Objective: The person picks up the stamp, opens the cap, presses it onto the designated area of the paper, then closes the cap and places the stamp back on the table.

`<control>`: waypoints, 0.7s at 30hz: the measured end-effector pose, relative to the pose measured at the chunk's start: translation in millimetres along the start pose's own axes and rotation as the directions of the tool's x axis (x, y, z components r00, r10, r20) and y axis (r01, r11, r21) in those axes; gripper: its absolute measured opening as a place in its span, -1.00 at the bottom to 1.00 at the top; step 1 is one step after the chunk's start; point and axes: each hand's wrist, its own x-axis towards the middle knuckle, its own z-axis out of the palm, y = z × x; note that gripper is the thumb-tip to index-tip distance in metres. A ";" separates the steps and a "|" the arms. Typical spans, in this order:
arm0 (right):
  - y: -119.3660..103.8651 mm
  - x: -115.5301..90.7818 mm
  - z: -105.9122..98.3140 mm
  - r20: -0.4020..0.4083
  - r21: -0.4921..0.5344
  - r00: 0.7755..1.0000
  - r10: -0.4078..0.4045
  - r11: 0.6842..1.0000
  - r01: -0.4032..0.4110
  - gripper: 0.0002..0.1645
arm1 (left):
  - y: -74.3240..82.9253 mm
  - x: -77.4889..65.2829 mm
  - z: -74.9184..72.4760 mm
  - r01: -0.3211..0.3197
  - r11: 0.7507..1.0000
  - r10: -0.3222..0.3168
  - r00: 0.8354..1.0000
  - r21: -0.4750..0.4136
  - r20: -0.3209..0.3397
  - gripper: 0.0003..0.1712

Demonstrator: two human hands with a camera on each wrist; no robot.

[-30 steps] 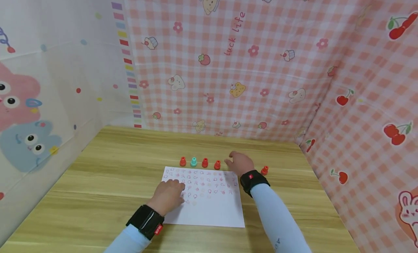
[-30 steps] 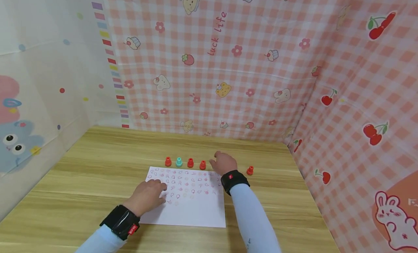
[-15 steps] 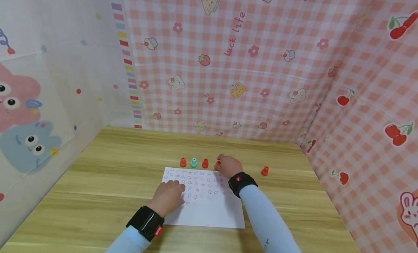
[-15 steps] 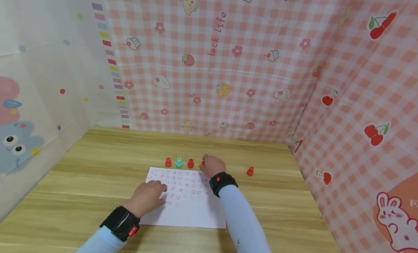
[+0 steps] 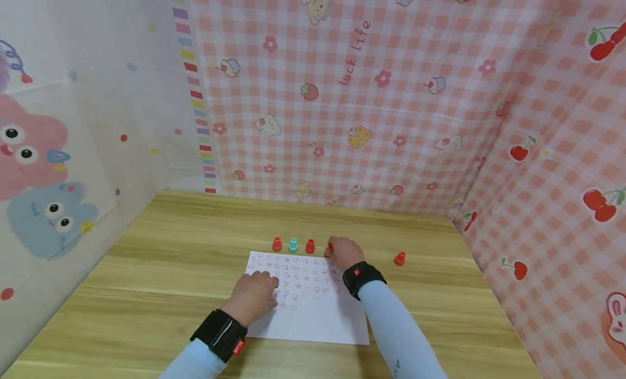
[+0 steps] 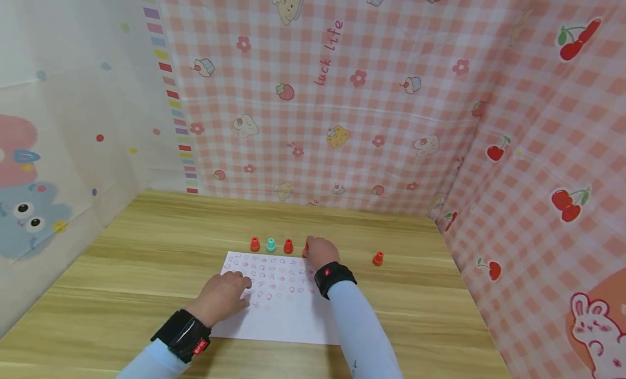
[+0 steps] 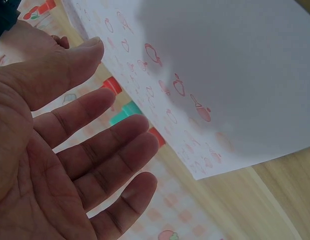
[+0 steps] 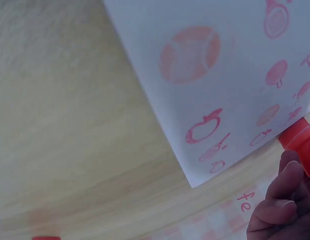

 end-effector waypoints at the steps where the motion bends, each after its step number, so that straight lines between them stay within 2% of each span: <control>1: 0.7 -0.2 0.5 -0.001 0.011 1.000 0.002 1.000 -0.002 -0.79 | 0.0 0.0 0.6 0.000 1.000 0.000 1.000 0.001 0.001 -0.67; 6: 6.0 -0.7 0.6 -0.012 0.083 0.999 0.035 0.996 -0.034 -0.79 | 0.0 -0.2 0.8 -0.003 1.000 0.003 1.000 -0.003 -0.006 -0.66; 10: 11.0 -3.2 -7.6 -0.029 0.138 0.998 0.048 0.989 -0.044 -0.80 | 1.1 0.8 -0.5 -0.006 1.000 0.006 1.000 -0.007 -0.010 -0.66; 21: 24.9 -14.2 -25.8 -0.045 0.159 0.997 0.058 0.986 -0.050 -0.82 | 3.0 2.4 -1.7 -0.004 1.000 0.004 1.000 -0.008 -0.020 -0.65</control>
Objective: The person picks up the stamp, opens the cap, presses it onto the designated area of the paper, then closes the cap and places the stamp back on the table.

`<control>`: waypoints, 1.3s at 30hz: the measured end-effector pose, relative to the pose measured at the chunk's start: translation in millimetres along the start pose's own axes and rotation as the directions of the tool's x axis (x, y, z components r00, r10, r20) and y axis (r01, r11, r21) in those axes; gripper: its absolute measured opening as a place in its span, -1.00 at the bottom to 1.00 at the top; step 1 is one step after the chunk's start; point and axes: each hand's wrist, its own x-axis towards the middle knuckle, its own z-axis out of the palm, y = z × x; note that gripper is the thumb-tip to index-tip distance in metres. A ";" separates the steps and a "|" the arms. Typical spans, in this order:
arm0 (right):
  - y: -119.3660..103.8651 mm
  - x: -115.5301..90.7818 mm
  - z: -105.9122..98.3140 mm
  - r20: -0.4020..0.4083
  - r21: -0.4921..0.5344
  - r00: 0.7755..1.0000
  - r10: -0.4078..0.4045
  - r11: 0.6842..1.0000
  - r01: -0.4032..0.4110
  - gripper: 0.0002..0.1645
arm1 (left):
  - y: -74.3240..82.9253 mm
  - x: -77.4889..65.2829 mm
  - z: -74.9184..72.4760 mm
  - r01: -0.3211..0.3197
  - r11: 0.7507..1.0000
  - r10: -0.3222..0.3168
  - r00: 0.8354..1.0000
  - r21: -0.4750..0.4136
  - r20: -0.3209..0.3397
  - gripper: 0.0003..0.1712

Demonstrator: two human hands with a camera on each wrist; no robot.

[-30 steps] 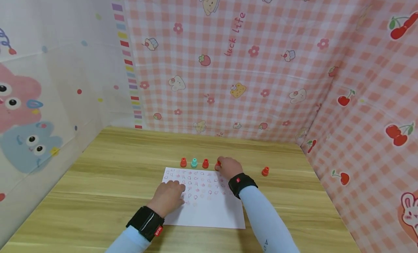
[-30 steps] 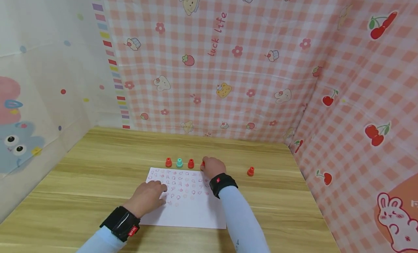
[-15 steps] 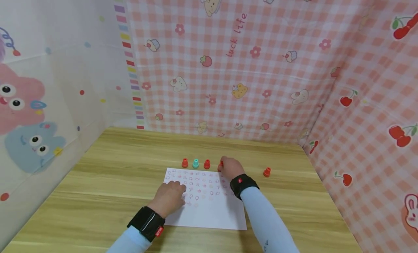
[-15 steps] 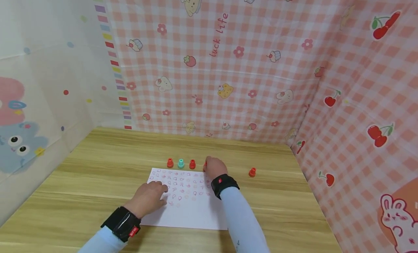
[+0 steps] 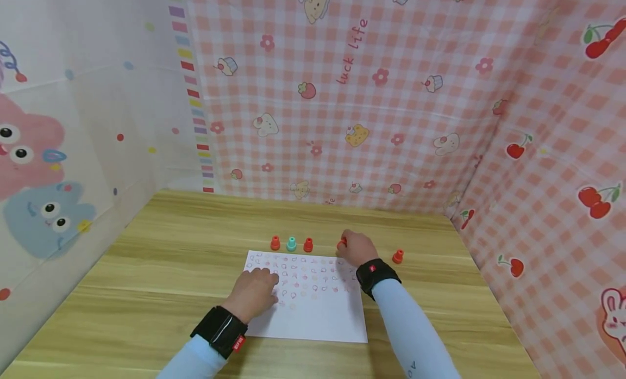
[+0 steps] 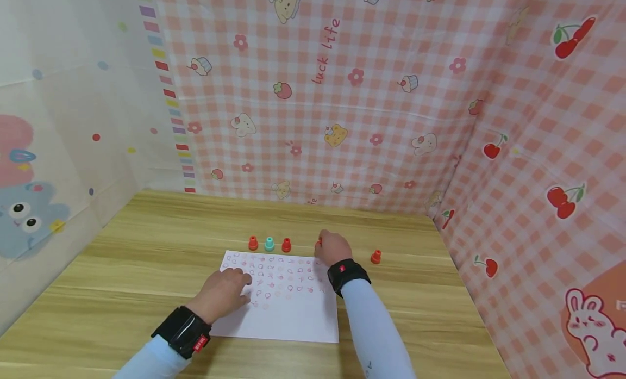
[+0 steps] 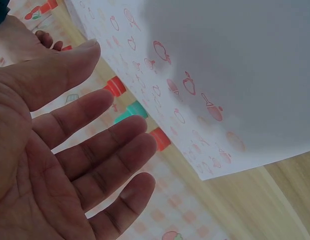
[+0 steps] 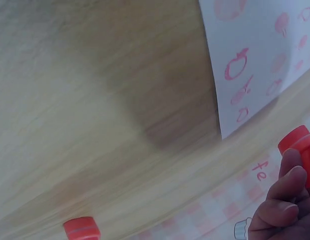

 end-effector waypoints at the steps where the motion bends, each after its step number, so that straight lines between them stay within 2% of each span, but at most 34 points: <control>1: 0.0 -0.6 -1.6 0.002 0.001 1.000 0.004 1.000 -0.004 -0.81 | -0.1 0.0 0.1 -0.002 1.000 0.002 1.000 -0.001 -0.006 -0.65; 5: -0.1 -3.9 -6.0 0.007 0.018 0.999 0.045 0.999 -0.045 -0.78 | -0.7 0.1 0.7 -0.017 1.000 0.017 0.999 -0.006 -0.033 -0.65; 11: -2.3 -13.1 -10.9 -0.010 0.105 0.994 0.107 0.989 -0.105 -0.74 | -2.1 0.2 1.9 -0.043 0.999 0.043 0.996 -0.002 -0.082 -0.67; 18: -9.1 -31.0 -11.8 -0.007 0.257 0.980 0.201 0.947 -0.192 -0.73 | -1.0 1.5 2.9 -0.081 0.996 0.076 0.985 -0.025 -0.153 -0.69; 23: -13.0 -45.4 -11.7 0.012 0.365 0.964 0.267 0.896 -0.253 -0.74 | 0.8 3.3 3.3 -0.089 0.996 0.083 0.981 -0.028 -0.176 -0.67; 30: -17.1 -61.7 -6.2 0.075 0.526 0.941 0.330 0.788 -0.319 -0.73 | 3.0 4.8 4.3 -0.122 0.991 0.109 0.970 -0.049 -0.219 -0.69; 34: -23.3 -70.7 -2.5 0.119 0.586 0.928 0.352 0.730 -0.352 -0.72 | 5.3 6.4 3.7 -0.134 0.989 0.117 0.965 -0.060 -0.235 -0.68; 39: -29.5 -82.8 2.5 0.163 0.640 0.931 0.326 0.683 -0.352 -0.75 | 8.6 8.7 3.6 -0.140 0.988 0.121 0.965 -0.068 -0.232 -0.64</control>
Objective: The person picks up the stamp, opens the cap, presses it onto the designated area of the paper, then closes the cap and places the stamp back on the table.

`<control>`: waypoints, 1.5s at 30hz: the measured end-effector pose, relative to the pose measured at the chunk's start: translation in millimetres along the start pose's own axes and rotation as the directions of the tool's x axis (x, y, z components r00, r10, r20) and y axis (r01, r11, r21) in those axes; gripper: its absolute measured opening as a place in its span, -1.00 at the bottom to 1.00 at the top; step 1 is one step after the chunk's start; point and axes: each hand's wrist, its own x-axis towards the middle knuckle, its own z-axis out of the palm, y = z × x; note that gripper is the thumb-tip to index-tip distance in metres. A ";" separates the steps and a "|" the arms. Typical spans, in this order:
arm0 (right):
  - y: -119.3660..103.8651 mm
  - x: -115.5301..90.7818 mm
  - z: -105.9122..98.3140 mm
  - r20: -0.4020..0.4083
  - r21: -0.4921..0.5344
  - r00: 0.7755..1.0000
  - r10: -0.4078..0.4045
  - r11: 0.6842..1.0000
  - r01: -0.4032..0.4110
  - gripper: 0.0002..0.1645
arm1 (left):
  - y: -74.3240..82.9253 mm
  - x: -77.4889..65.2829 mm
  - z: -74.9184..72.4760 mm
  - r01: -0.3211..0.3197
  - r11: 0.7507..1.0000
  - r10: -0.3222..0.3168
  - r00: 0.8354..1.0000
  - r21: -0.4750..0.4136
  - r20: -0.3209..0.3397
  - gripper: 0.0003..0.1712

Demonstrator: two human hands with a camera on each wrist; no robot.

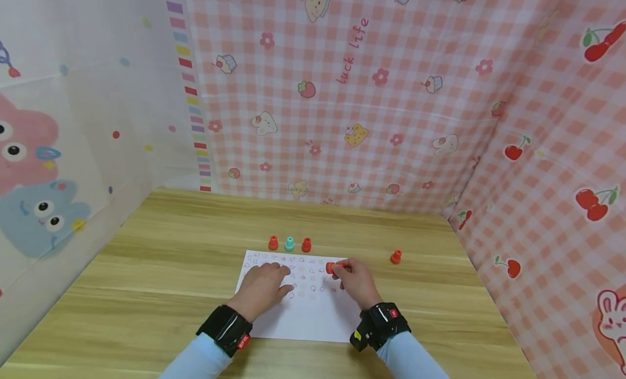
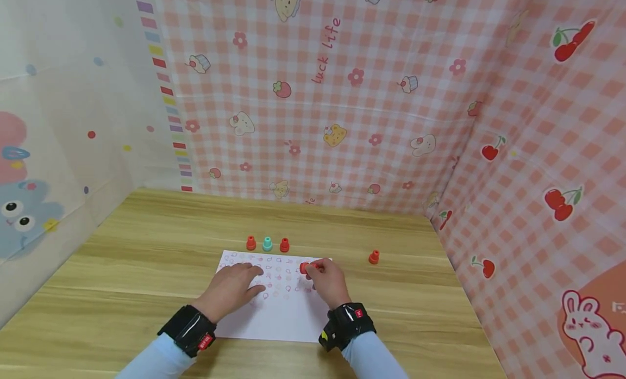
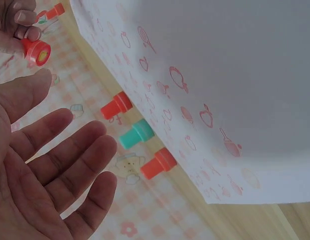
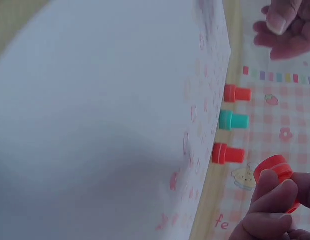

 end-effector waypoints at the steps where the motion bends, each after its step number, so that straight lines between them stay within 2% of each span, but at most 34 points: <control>1: 0.4 -2.5 1.3 0.012 0.012 1.000 0.004 1.000 -0.004 -0.75 | 1.0 0.3 0.0 -0.004 1.000 0.004 1.000 0.001 -0.002 -0.64; 12: 6.0 -22.4 15.3 0.105 0.135 0.994 0.014 0.990 -0.029 -0.75 | 12.1 4.6 7.8 -0.087 0.996 0.086 0.996 -0.015 -0.011 -0.60; 23: 7.6 -32.8 23.7 0.238 0.259 0.971 -0.009 0.964 -0.054 -0.73 | 19.2 6.9 11.9 -0.157 0.986 0.157 0.988 -0.048 -0.008 -0.54; 30: 3.3 -34.5 20.9 0.333 0.346 0.943 -0.014 0.932 -0.108 -0.72 | 22.9 7.1 11.1 -0.179 0.979 0.181 0.983 -0.097 0.015 -0.56; 38: -1.2 -36.2 20.1 0.371 0.384 0.929 0.003 0.910 -0.157 -0.73 | 23.0 7.0 10.3 -0.209 0.956 0.220 0.975 -0.207 0.032 -0.57; 41: -0.9 -36.8 20.1 0.389 0.405 0.921 0.001 0.898 -0.172 -0.74 | 21.8 7.7 11.1 -0.224 0.943 0.237 0.971 -0.245 0.026 -0.62; 45: -0.4 -38.1 22.2 0.393 0.425 0.920 0.006 0.886 -0.187 -0.77 | 21.1 9.3 11.0 -0.221 0.930 0.239 0.971 -0.294 0.024 -0.80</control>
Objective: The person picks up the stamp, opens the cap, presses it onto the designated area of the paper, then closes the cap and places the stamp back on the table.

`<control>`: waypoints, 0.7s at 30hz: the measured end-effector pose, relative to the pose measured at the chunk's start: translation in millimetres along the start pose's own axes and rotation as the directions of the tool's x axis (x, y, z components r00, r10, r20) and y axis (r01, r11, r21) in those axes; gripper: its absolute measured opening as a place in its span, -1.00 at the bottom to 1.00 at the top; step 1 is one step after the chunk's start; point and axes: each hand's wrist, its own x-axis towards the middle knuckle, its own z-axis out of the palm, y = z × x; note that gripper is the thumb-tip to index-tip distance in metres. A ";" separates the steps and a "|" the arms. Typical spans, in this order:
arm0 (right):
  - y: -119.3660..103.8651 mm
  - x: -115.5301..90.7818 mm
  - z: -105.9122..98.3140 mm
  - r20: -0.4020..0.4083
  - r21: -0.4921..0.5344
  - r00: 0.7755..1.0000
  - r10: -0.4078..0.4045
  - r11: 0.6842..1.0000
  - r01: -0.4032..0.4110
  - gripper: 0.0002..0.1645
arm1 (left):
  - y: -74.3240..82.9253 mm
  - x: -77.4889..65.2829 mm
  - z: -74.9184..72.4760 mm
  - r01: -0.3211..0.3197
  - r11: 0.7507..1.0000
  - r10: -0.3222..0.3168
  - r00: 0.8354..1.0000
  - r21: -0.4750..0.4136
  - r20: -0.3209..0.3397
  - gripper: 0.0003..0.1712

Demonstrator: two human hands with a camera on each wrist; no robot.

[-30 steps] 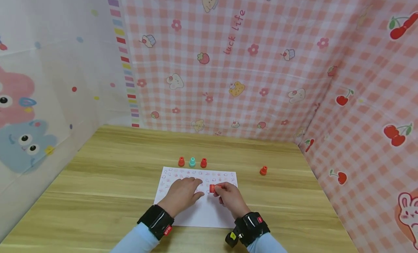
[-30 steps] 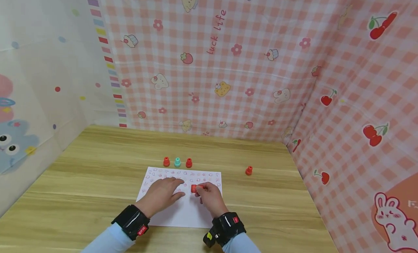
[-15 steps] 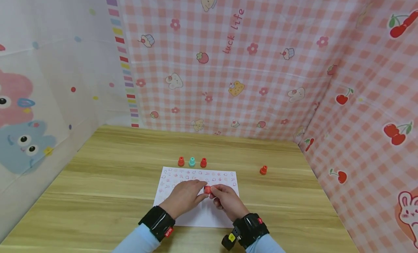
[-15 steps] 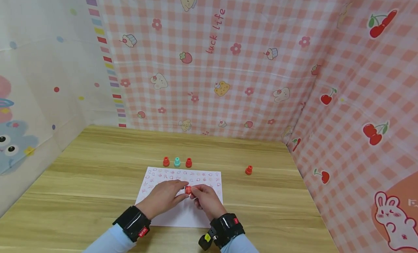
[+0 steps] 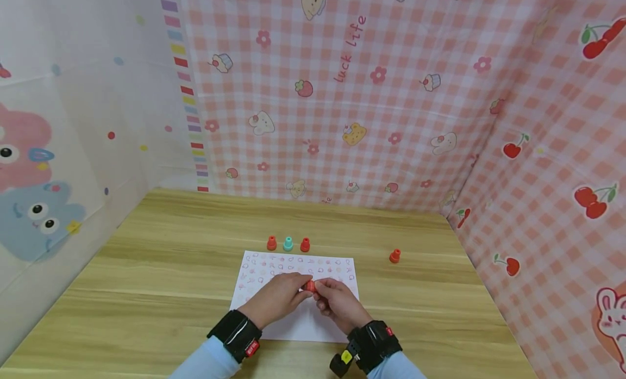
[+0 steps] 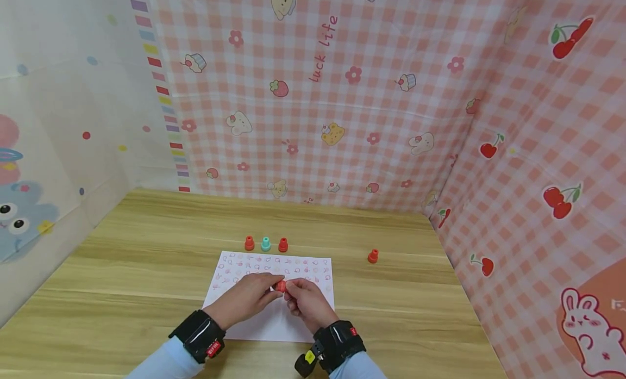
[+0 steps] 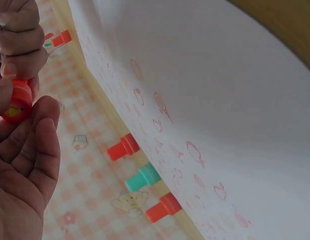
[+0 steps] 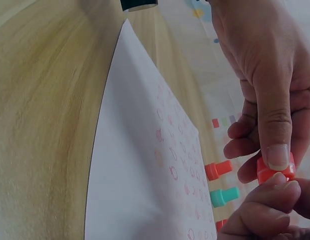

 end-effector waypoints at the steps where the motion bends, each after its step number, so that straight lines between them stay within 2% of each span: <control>1: 0.6 0.0 0.9 -0.004 0.006 1.000 -0.003 1.000 0.003 -0.77 | 0.1 0.2 -0.3 0.006 1.000 -0.006 1.000 -0.015 -0.002 -0.84; 4: 2.3 0.0 4.6 -0.032 0.022 0.999 -0.014 1.000 0.014 -0.79 | 0.5 0.4 -1.5 0.023 0.999 -0.025 0.999 -0.043 -0.024 -0.91; 7: 4.2 0.2 8.0 -0.058 0.027 0.998 -0.025 0.999 0.026 -0.80 | 0.0 0.2 -2.7 0.021 0.999 -0.023 0.999 -0.043 -0.043 -0.91; 13: 6.3 2.0 9.1 -0.086 0.007 0.996 -0.025 1.000 0.026 -0.79 | -0.2 -0.3 -3.6 0.005 1.000 -0.006 0.999 -0.030 -0.035 -0.91; 21: 4.2 4.1 3.0 -0.109 -0.027 0.993 -0.037 0.999 0.034 -0.78 | -2.3 -1.2 -3.0 0.058 0.998 -0.057 0.998 0.023 -0.032 -0.88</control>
